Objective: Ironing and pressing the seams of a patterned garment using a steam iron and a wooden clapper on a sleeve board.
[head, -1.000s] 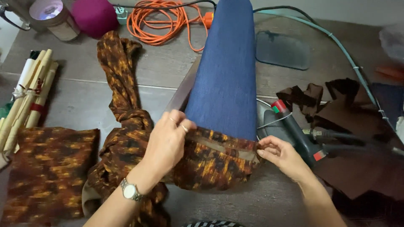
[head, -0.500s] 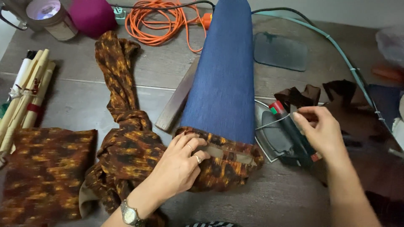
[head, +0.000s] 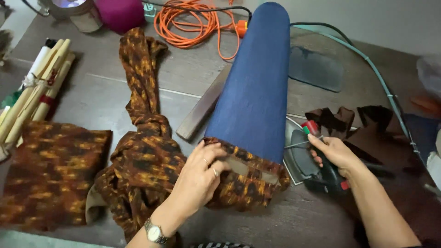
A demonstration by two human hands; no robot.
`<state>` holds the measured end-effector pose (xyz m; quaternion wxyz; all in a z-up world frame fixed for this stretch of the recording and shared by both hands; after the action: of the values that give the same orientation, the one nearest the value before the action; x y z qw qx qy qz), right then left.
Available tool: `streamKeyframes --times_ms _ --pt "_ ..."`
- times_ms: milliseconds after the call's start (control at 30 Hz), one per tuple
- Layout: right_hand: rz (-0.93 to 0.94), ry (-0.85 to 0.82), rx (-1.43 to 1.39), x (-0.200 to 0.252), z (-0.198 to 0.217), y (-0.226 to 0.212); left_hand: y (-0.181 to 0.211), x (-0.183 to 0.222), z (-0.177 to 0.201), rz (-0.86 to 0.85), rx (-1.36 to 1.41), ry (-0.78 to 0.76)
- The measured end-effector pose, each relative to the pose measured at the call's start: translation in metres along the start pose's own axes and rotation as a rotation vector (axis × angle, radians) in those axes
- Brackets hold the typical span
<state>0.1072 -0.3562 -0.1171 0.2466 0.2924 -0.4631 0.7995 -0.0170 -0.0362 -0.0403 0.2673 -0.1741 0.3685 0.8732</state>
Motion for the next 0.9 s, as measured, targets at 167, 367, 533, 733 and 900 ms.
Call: streamKeyframes --times_ms 167,367,533,733,900 --pt "0.079 0.146 0.094 0.02 0.035 0.012 -0.012 0.009 0.013 0.246 -0.124 0.135" --pt "0.305 0.332 0.473 0.073 0.082 -0.01 -0.033 0.02 0.012 0.524 0.077 0.141" --pt "0.394 0.293 0.772 0.113 0.052 -0.049 -0.034 0.02 0.014 0.507 0.12 0.17" --pt "0.179 0.066 1.204 0.134 -0.032 -0.097 -0.052 0.029 0.021 0.854 0.259 0.155" --pt "0.326 0.013 1.368 0.136 -0.071 -0.134 -0.066 0.036 0.005 1.089 0.395 -0.166"
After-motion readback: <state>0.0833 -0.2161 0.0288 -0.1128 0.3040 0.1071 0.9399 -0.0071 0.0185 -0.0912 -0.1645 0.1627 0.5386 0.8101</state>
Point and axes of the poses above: each hand's wrist, its own x-axis away from the middle knuckle, its own z-axis out of the back of the hand, y = z × x, the point moved 7 cm from there along -x, towards the middle knuckle, and after that the axes turned 3 degrees about -z, right-handed, at the moved point
